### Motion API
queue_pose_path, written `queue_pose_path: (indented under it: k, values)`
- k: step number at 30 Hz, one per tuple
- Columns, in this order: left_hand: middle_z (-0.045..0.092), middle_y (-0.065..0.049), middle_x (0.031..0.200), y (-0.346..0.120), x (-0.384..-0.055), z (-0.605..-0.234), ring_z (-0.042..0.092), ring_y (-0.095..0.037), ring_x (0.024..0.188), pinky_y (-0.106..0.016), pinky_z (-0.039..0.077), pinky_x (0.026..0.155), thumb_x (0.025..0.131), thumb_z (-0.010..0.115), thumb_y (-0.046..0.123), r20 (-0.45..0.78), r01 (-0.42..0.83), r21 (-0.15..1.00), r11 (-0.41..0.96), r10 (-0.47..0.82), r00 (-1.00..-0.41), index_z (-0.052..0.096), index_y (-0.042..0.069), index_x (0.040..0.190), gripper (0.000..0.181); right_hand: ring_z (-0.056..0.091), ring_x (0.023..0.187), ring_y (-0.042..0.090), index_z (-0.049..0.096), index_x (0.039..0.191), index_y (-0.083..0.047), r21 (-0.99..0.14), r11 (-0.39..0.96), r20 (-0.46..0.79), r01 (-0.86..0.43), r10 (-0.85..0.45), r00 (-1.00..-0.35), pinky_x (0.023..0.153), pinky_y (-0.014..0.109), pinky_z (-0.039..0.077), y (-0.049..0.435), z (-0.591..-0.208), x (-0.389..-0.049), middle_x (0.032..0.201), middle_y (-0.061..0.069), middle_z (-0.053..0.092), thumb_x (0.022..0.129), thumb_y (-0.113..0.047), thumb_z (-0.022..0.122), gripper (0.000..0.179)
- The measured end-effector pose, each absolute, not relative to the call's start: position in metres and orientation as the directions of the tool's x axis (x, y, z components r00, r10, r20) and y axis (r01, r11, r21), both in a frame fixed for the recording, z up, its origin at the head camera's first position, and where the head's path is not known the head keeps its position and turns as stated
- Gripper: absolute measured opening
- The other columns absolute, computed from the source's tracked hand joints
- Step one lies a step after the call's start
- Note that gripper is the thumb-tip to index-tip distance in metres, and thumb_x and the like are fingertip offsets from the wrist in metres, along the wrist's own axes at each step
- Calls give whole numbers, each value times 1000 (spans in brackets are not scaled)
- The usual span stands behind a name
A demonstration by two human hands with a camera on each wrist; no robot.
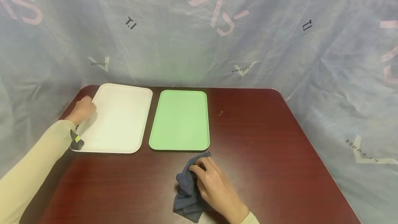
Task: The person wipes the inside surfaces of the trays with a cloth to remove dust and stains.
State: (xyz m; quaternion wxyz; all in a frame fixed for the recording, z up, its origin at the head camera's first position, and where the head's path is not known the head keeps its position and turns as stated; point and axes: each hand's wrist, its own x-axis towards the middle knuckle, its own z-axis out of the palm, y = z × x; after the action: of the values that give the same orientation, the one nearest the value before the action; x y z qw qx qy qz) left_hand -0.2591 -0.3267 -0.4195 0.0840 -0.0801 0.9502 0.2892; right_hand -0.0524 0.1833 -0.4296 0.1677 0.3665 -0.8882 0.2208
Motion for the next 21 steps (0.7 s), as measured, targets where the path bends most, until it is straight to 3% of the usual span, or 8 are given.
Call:
queue_pose_path:
  k: [5,12,21]
  values:
    - [40,-43,126,-326,-239,-412,45,-57,112,-65,41,90,105,22,13,-62,-179,584,792,-176,-982,31,-22,134,45,53,98,10,70,111,-13,-283,633,443,-720,-580,-684,76,28,49,180,-431,-54,111,-2,58,79,9,70,39]
    - [44,-38,126,-314,-206,-404,50,-50,107,-62,44,83,109,17,25,85,-163,698,697,-307,-948,30,-11,142,50,53,98,10,70,109,-14,-288,621,451,-729,-583,-676,76,28,49,180,-433,-57,110,-2,59,77,10,71,40]
    - [49,-36,129,-276,-185,-396,49,-51,114,-61,39,93,109,24,22,268,-32,779,627,-378,-886,40,-9,140,47,52,96,10,70,110,-14,-287,636,454,-717,-569,-686,75,29,49,187,-433,-56,110,-3,59,77,10,72,41]
